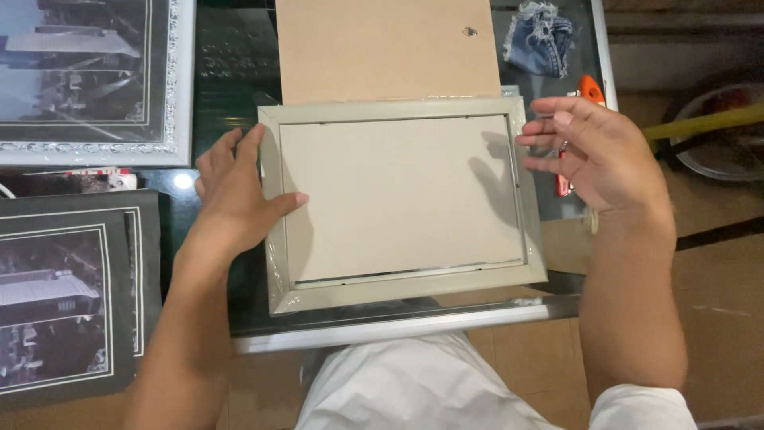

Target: Cleaning the interior glass surface of a picture frame using a large brush before final assembly.

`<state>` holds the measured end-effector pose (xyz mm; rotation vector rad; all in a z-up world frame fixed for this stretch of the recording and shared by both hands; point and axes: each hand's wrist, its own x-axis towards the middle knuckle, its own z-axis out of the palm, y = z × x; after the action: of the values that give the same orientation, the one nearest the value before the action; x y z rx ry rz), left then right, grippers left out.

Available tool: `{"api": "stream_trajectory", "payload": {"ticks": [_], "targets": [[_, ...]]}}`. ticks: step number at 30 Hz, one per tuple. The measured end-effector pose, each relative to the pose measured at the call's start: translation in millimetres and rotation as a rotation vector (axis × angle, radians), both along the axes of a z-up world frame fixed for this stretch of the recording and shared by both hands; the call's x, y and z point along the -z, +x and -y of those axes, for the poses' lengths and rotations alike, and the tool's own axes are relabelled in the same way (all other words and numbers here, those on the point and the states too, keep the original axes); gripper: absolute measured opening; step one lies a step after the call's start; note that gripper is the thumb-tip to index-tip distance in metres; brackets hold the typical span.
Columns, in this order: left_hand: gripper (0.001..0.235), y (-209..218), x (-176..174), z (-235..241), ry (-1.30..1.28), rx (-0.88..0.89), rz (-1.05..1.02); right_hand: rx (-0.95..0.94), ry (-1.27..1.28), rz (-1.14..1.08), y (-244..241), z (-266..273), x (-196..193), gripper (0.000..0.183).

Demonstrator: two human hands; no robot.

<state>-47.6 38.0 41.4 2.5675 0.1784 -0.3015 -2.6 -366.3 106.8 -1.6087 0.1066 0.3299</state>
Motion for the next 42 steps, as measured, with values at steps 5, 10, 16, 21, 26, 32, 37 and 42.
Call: {"api": "stream_trajectory", "payload": {"ticks": [5,10,16,21,26,32,37,42], "targets": [[0.099,0,4,-1,-0.026,0.019,0.025,0.020,0.038,-0.081,1,-13,8,0.034],[0.101,-1,4,-3,-0.035,0.018,0.018,0.147,0.008,-0.099,-3,-22,8,0.034],[0.102,-3,6,-1,-0.128,0.036,0.054,0.169,-0.303,-0.229,-12,-31,13,0.038],[0.069,-11,-9,1,-0.414,-0.090,0.433,0.115,-0.287,-0.011,-16,-1,23,0.026],[0.056,-2,-23,17,-0.839,0.010,0.209,-0.069,-0.065,0.089,-3,28,43,0.036],[0.016,10,-47,-1,-0.607,0.362,0.784,-0.414,-0.183,0.795,11,27,21,0.018],[0.018,-18,-67,-5,-0.300,0.296,0.248,-0.369,-0.403,0.288,-11,58,31,0.023],[0.019,-2,-45,6,-0.302,0.084,0.420,-0.010,-0.551,0.512,9,9,59,0.012]]}}
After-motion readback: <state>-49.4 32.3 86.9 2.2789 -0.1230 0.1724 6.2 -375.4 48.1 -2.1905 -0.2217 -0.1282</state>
